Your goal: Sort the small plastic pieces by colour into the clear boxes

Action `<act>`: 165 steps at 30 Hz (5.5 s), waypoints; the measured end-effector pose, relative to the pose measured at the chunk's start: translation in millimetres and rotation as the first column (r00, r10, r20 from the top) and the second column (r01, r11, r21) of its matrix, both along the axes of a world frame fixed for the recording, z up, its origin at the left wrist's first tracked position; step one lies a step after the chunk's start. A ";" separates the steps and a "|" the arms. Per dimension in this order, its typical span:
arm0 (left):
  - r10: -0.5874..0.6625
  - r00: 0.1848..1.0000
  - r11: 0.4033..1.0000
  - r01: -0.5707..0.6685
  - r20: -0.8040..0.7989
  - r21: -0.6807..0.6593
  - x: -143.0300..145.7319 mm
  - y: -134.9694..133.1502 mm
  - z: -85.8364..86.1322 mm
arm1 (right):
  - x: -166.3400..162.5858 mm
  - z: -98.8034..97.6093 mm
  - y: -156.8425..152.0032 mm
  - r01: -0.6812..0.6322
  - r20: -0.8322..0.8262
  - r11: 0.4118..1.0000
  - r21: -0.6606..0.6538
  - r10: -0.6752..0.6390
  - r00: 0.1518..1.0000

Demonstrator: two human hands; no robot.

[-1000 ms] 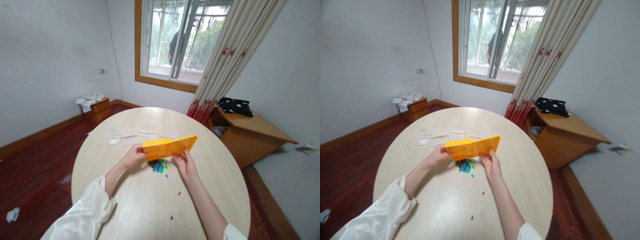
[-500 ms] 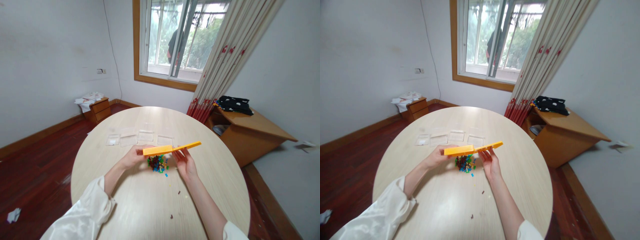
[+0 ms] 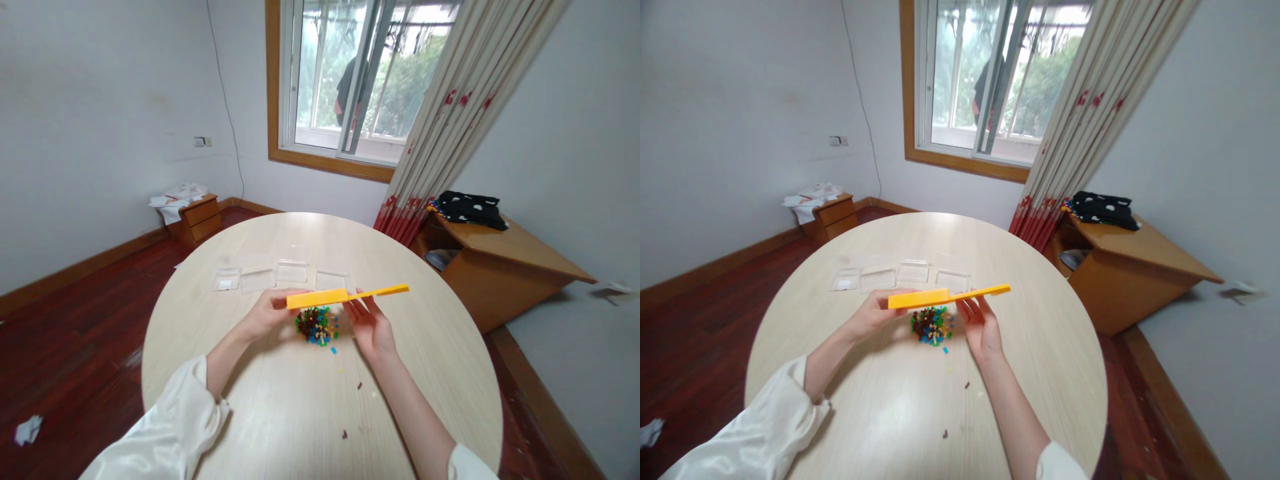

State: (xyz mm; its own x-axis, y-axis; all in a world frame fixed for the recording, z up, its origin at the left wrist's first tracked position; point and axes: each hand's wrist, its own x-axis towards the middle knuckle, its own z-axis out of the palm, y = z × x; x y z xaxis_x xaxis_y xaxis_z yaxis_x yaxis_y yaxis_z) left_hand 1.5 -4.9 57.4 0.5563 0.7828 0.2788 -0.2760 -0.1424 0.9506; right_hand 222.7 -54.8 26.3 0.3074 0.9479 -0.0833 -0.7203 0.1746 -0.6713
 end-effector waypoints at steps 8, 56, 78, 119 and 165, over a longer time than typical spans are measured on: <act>0.094 0.935 0.912 0.057 0.343 -0.406 24.6 -9.3 -16.8 | -12.7 4.9 -6.7 0.088 0.310 0.996 -0.005 -0.082 0.947; 0.540 0.835 0.726 -0.398 0.107 -0.561 12.0 21.6 -32.8 | 137.2 -34.0 -21.7 0.439 0.957 0.856 0.273 -0.196 -0.214; 0.493 0.869 0.759 -0.403 0.048 -0.512 10.0 20.2 -35.5 | -27.3 -10.5 -49.7 -0.247 0.818 0.951 -0.185 0.010 -0.575; 0.196 0.902 0.943 -0.067 -0.384 0.325 11.0 16.5 -56.8 | -50.4 -32.0 16.3 -0.300 0.995 0.951 0.079 -0.093 -0.031; 0.287 0.720 0.906 0.011 -0.632 0.424 -8.8 19.8 -36.8 | -26.6 -21.4 30.1 -0.215 0.620 0.958 -0.189 0.286 0.731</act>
State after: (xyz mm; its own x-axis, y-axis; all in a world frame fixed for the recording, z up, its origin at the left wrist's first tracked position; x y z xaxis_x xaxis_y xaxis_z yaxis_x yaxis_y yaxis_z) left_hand -7.3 14.9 20.5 0.6023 0.7819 0.1610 0.4598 -0.5047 0.7307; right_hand 196.1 -24.6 4.9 0.0751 0.9958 -0.0521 -0.1287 -0.0421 -0.9908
